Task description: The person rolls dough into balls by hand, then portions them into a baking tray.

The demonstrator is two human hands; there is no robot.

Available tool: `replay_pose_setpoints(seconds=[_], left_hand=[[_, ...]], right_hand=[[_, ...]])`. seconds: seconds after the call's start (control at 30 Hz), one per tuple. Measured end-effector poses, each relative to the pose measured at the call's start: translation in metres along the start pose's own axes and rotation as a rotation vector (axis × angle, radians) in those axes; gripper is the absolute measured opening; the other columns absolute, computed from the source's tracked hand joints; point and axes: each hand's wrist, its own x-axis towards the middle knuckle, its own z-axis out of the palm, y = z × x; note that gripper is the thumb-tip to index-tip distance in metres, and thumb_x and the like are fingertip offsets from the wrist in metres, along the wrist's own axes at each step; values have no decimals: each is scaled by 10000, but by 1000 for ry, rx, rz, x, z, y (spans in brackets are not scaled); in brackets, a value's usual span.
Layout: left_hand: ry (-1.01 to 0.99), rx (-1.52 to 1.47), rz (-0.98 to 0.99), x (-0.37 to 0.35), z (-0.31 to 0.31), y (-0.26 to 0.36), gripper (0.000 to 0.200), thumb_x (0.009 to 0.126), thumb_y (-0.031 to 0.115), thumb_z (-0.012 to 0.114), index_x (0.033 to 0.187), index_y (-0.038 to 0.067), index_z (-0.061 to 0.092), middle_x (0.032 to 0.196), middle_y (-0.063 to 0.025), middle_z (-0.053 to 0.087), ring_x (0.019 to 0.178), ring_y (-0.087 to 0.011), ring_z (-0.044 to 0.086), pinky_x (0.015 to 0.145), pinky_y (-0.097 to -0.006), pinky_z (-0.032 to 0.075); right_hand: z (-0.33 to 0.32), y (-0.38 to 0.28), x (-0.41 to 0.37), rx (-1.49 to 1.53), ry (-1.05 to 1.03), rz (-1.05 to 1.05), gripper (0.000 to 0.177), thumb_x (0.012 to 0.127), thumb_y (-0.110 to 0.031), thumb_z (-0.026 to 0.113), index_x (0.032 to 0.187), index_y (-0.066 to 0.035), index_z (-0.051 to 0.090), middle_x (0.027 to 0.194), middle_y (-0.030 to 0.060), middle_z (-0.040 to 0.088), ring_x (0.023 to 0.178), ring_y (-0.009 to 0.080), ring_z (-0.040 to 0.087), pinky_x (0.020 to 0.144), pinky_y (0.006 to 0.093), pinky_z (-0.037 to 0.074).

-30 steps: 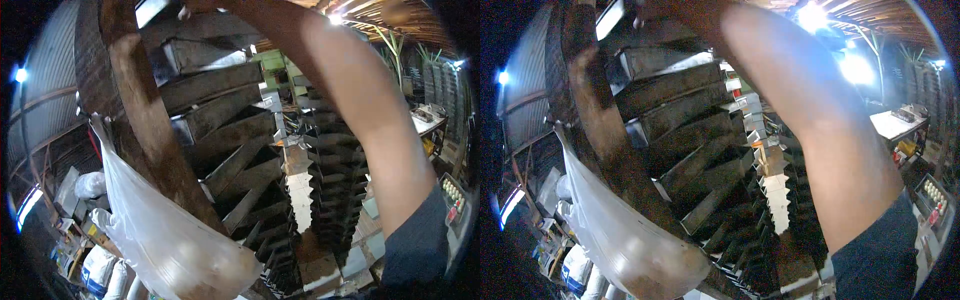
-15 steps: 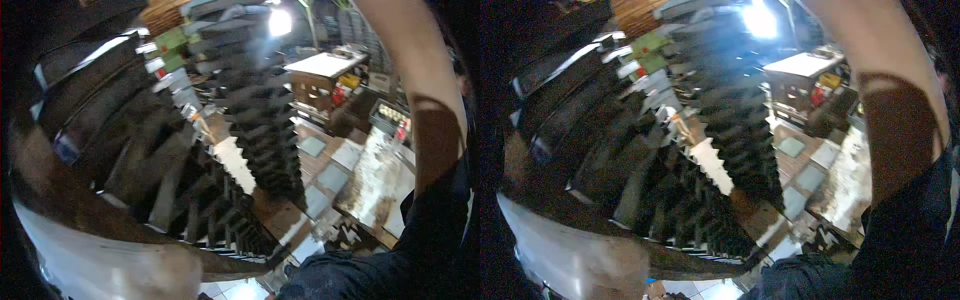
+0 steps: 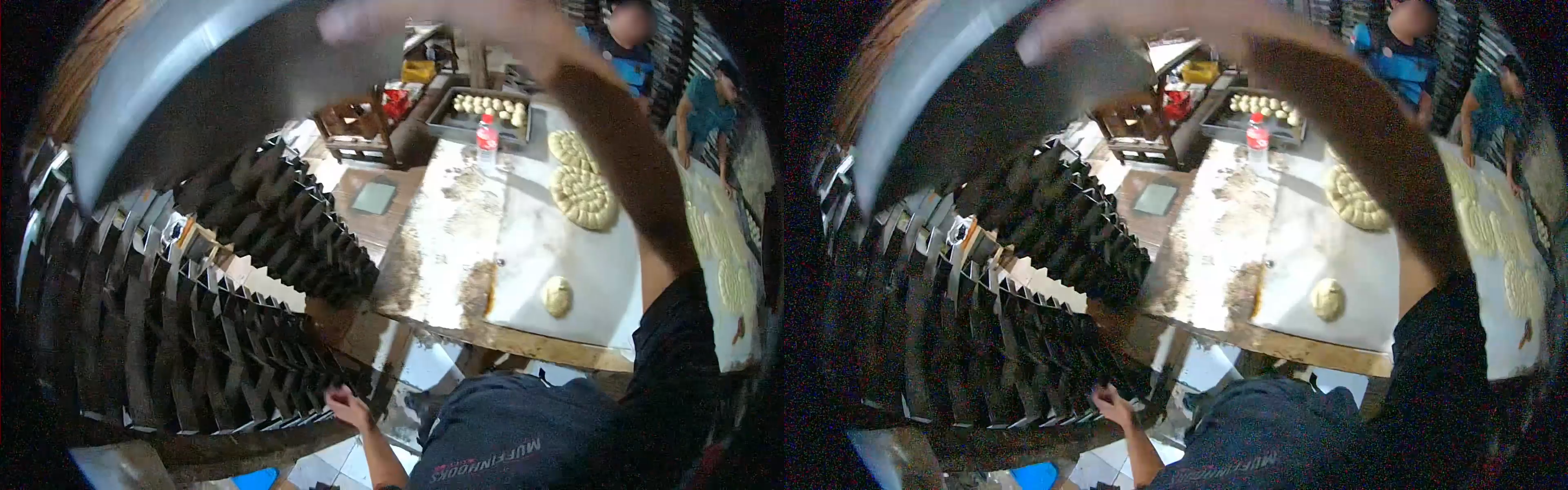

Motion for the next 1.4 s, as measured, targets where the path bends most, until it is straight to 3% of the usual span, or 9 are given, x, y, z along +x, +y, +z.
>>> replay_pose_setpoints(seconds=[0.03, 0.33, 0.47, 0.67, 0.87, 1.03, 1.23, 1.33, 1.4], left_hand=[[75, -111, 292, 8, 16, 48, 376, 952, 220, 587, 1242, 10, 473, 932, -39, 522, 771, -165, 492, 729, -293, 434], [-709, -1019, -199, -52, 54, 283, 589, 981, 562, 442, 1397, 147, 405, 1145, -98, 627, 928, -217, 613, 785, -385, 500], [-678, -841, -582, -67, 86, 257, 1020, 892, 394, 686, 1560, 219, -65, 1556, -175, 218, 1244, -383, 478, 929, -538, 483], [-699, -567, -758, -60, 144, 179, 1099, 806, 66, 664, 1543, 163, -146, 1107, -173, 575, 917, -263, 604, 739, -446, 543], [-713, -552, -477, -68, 163, 153, 926, 811, -24, 615, 1536, 169, 72, 980, -84, 580, 821, -174, 581, 737, -346, 519], [-719, -454, -481, -70, 177, 154, 892, 784, -3, 637, 1515, 60, 130, 1075, -167, 531, 867, -191, 571, 775, -353, 519], [-484, 334, -187, -46, 223, 113, 1029, 738, 290, 786, 1538, 49, 185, 1339, -362, 303, 1196, -448, 434, 964, -530, 416], [22, 350, 79, -97, 212, 220, 769, 792, 162, 726, 1462, 66, 361, 1312, -238, 408, 1117, -390, 481, 914, -487, 425], [-323, -400, 185, -137, 241, 247, 609, 813, 44, 658, 1375, 54, 425, 1159, -117, 492, 1035, -256, 498, 879, -374, 438]], right_hand=[[-9, 8, -35, 34, -82, 52, 1105, 497, -361, 961, 1374, 45, 424, 1308, 236, 569, 1224, 333, 549, 1064, 486, 422], [1, -12, -355, 90, -173, 110, 413, 676, -94, 770, 998, -24, 522, 936, 119, 493, 943, 315, 539, 835, 422, 459], [-9, -29, -417, -13, -339, 61, 370, 657, -69, 725, 983, -6, 560, 1008, 105, 541, 1075, 316, 553, 938, 442, 475], [-3, -40, -482, -113, -481, 66, 305, 676, -84, 700, 939, 5, 572, 1059, 145, 562, 1089, 337, 570, 905, 427, 512], [-67, -22, -524, -233, -552, 337, 539, 633, -104, 641, 1159, -27, 552, 1171, 205, 541, 1119, 378, 530, 954, 504, 455], [-153, 57, -588, -642, -167, 1663, 347, 796, -275, 671, 1031, -23, 714, 993, 168, 710, 923, 306, 682, 881, 380, 533], [-110, 16, -614, -680, -542, 926, 436, 736, -231, 744, 1087, -29, 580, 896, 158, 658, 697, 311, 607, 762, 426, 526], [-152, 11, -564, -34, -658, 1423, 459, 736, -169, 758, 1094, -34, 506, 947, 165, 647, 832, 303, 654, 757, 426, 533], [-191, 7, -532, 62, -595, 1472, 436, 750, -182, 769, 1067, -22, 517, 932, 129, 648, 845, 291, 665, 724, 385, 528]])
